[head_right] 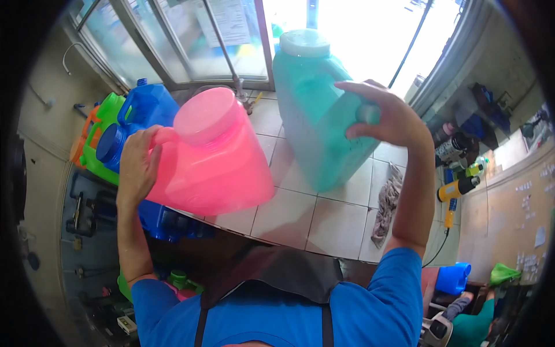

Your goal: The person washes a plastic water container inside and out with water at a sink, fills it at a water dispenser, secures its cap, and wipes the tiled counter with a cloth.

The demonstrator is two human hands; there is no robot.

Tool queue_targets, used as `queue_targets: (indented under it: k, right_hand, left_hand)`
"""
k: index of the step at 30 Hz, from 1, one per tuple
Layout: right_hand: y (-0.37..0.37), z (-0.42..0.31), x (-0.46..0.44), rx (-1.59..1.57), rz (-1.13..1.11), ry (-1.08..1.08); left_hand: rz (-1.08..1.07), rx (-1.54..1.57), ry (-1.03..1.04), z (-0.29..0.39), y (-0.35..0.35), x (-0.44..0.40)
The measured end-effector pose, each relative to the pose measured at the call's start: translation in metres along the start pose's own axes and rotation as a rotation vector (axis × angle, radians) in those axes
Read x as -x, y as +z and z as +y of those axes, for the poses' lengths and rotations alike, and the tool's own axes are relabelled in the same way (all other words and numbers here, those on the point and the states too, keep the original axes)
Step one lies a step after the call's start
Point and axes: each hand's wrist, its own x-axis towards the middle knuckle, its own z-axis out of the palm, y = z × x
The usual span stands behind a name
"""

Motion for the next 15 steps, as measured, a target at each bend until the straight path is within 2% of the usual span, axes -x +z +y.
queue_targets:
  k: [3,6,8,10,13,15]
  right_hand:
    - [-0.008,0.023,-0.05,0.102,-0.04,0.004]
    - [-0.02,0.055,-0.086,0.008,-0.068,-0.028]
    - [-0.022,0.052,-0.104,0.028,-0.1,0.012]
    - [-0.017,0.031,-0.113,0.468,0.023,0.128]
    - [0.038,-0.043,-0.124,0.139,0.215,-0.244]
    - [0.079,-0.083,-0.134,0.164,0.172,-0.462]
  left_hand:
    - [0.04,-0.056,-0.014,0.0,0.005,0.003]
    - [0.085,-0.064,-0.033,0.006,0.007,0.003]
    - [0.107,-0.096,-0.057,0.007,0.012,0.004]
    - [0.13,-0.126,-0.066,0.013,0.017,0.005]
    - [0.157,-0.209,-0.122,0.019,0.025,0.002]
    - [0.164,-0.215,-0.121,0.017,0.026,0.0]
